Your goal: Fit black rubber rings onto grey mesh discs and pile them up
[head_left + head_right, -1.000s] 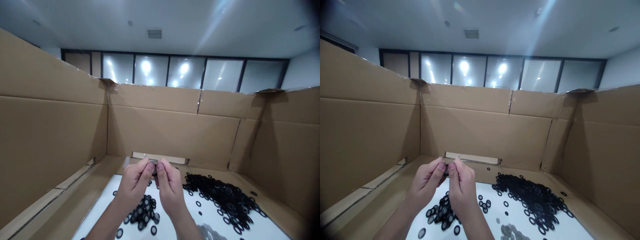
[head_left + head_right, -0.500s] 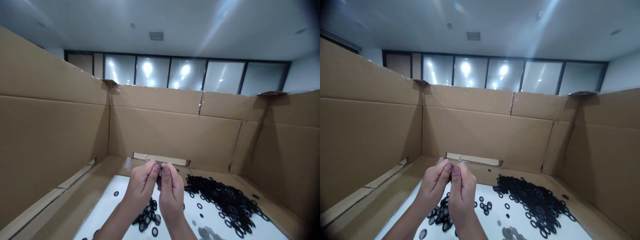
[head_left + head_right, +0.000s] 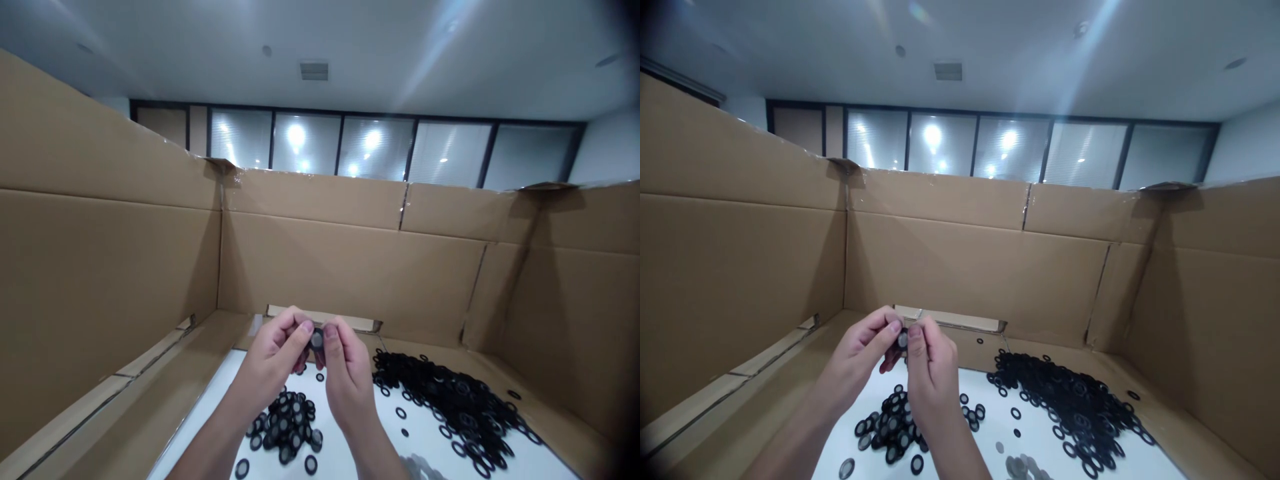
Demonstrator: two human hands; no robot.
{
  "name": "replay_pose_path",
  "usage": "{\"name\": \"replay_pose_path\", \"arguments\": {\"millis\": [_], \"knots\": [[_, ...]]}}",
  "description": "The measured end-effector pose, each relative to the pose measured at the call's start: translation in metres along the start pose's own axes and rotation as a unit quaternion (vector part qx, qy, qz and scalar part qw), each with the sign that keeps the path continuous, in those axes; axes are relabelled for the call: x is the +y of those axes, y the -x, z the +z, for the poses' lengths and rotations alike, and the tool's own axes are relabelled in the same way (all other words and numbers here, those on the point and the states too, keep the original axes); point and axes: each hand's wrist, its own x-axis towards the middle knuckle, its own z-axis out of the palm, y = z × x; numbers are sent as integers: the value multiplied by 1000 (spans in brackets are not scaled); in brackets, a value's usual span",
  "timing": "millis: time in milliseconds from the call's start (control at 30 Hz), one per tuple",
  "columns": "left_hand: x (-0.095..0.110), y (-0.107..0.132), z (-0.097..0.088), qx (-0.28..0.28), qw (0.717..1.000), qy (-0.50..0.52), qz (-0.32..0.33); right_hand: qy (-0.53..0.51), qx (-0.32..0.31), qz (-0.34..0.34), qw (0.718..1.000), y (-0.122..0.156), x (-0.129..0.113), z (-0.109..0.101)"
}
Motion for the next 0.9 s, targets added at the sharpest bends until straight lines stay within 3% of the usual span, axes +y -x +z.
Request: {"name": "replay_pose_path", "arguments": {"millis": [167, 267, 500, 667, 833, 900], "knots": [[9, 2, -18, -107, 993, -33, -35, 78, 4, 20, 997, -2, 5, -10], [11, 5, -23, -135, 989, -44, -30, 93, -6, 29, 995, -2, 5, -11], [12, 5, -21, -50, 996, -67, -18, 110, -32, 8, 993, -3, 2, -14], [10, 6, -23, -86, 993, -75, 8, 167, -35, -51, 984, -3, -2, -12], [7, 5, -20, -34, 977, -201, 62, 178, -32, -76, 981, -2, -5, -8], [4, 5, -15, -31, 976, -206, 67, 169, -19, -78, 982, 0, -5, -4]]}}
